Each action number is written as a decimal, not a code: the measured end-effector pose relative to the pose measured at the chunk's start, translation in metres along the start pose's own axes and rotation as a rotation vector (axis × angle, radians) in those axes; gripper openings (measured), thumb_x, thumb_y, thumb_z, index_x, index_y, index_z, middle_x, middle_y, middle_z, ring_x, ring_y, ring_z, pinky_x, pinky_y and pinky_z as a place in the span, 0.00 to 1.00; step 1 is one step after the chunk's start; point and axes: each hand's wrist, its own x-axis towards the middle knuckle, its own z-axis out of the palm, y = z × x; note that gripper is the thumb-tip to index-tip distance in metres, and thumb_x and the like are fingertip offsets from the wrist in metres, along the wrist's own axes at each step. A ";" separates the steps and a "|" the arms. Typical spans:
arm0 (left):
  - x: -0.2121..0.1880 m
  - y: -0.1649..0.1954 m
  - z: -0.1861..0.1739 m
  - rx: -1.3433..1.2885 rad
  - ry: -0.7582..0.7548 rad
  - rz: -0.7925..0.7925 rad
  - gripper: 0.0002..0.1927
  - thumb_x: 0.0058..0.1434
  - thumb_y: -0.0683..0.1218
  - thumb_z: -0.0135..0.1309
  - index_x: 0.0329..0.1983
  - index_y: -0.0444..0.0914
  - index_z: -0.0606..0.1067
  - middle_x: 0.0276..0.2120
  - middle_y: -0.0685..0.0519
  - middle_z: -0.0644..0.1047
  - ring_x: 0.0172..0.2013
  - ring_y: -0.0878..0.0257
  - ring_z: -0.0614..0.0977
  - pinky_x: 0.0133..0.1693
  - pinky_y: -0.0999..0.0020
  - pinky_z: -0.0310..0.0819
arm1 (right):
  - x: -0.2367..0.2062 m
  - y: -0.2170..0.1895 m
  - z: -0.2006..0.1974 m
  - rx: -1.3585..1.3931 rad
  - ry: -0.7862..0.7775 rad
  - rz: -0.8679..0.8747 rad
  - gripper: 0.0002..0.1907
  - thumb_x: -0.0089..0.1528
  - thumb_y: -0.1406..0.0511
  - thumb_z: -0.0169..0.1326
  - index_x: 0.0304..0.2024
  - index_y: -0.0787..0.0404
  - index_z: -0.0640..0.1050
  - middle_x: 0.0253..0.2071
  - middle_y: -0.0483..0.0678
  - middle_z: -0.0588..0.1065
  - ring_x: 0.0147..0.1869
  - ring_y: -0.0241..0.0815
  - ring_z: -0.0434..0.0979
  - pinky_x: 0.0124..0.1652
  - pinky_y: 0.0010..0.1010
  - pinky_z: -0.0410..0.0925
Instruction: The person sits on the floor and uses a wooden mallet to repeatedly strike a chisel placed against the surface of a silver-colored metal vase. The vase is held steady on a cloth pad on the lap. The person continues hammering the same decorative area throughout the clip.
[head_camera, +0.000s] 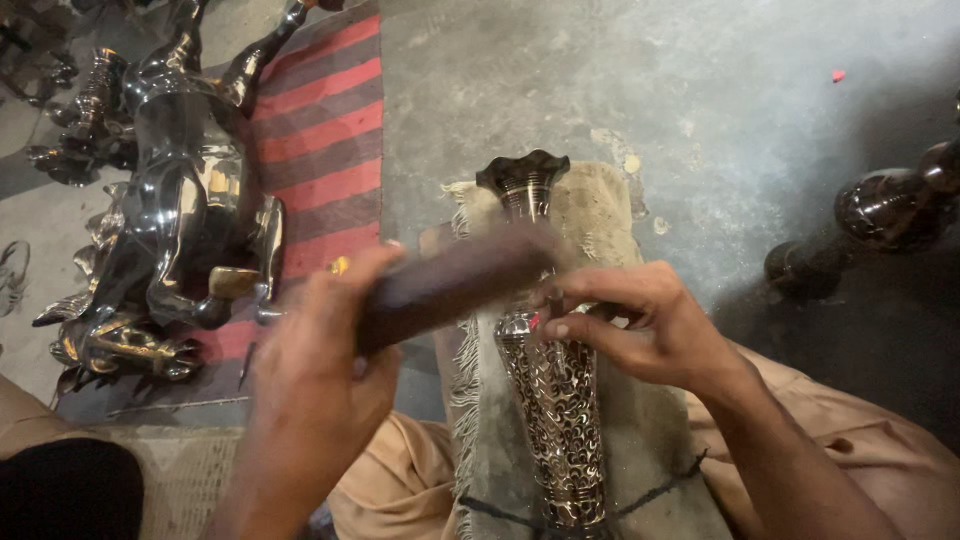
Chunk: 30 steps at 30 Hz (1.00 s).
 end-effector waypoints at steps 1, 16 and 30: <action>-0.001 0.000 0.001 -0.141 0.004 -0.040 0.38 0.50 0.39 0.62 0.66 0.46 0.67 0.48 0.44 0.74 0.49 0.42 0.78 0.49 0.51 0.72 | 0.000 0.001 0.000 0.018 -0.002 0.000 0.09 0.62 0.67 0.60 0.45 0.58 0.83 0.38 0.48 0.86 0.38 0.35 0.89 0.36 0.27 0.85; 0.000 -0.005 0.004 0.051 0.042 -0.019 0.35 0.55 0.38 0.60 0.67 0.50 0.69 0.40 0.48 0.75 0.44 0.48 0.80 0.57 0.48 0.70 | 0.004 -0.005 -0.003 0.035 -0.020 -0.060 0.11 0.62 0.68 0.61 0.47 0.60 0.83 0.41 0.48 0.85 0.41 0.35 0.89 0.37 0.26 0.84; 0.003 0.002 0.004 -0.345 -0.098 -0.194 0.37 0.48 0.38 0.58 0.65 0.43 0.65 0.48 0.42 0.77 0.46 0.44 0.82 0.44 0.56 0.76 | -0.015 0.016 -0.001 0.322 0.046 -0.016 0.13 0.65 0.73 0.58 0.53 0.66 0.80 0.42 0.53 0.84 0.45 0.42 0.88 0.48 0.34 0.85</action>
